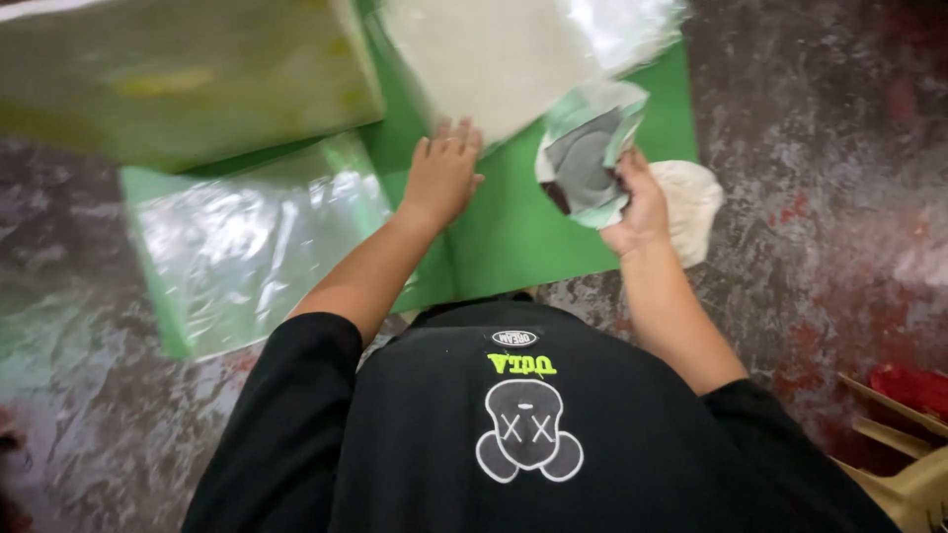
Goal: The person wipes the surface of clear plastic sheets using a white cloth. They handle the sheets one by one, wiping them down and then stacking them on a green table.
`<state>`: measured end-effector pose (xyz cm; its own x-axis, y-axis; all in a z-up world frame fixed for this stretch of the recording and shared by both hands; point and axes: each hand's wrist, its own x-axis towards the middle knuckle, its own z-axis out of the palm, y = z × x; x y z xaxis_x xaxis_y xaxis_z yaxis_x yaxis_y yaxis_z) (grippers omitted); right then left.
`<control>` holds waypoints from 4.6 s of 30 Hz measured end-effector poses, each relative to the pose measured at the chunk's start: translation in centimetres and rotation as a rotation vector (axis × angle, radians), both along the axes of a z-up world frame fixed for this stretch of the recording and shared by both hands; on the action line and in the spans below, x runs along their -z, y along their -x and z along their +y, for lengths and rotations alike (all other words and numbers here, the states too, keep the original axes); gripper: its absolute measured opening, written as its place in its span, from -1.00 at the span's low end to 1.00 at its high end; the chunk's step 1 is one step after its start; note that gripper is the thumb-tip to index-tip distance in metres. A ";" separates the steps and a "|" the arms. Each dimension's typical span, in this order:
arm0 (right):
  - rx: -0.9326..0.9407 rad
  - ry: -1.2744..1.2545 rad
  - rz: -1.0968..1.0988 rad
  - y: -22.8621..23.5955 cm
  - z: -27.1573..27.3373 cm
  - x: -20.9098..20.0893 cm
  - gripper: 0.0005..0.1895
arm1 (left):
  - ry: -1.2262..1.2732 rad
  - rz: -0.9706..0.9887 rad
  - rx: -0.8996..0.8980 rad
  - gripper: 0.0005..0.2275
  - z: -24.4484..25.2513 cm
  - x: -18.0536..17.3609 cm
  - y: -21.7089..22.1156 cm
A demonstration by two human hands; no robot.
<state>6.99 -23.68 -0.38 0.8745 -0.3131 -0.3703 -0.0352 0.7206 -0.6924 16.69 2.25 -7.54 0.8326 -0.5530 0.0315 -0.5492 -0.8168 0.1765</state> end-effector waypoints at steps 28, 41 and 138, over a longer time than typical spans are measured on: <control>-0.666 0.972 -0.820 -1.5 -5.9 1.2 -0.66 | 0.389 0.140 0.054 -0.65 -6.3 2.0 16.1; -0.254 2.261 -0.804 -9.9 -10.9 13.7 -0.67 | -0.036 0.133 0.110 -0.51 -4.3 5.1 17.2; -0.746 1.008 -0.016 -7.7 -7.0 1.9 -0.75 | 1.520 0.449 -0.865 -0.90 9.7 -12.4 14.5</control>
<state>14.70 -30.66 -2.32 0.9625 0.1216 -0.2423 -0.1929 -0.3208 -0.9273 2.23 12.00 4.84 0.9259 0.2901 -0.2419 0.1941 0.1839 0.9636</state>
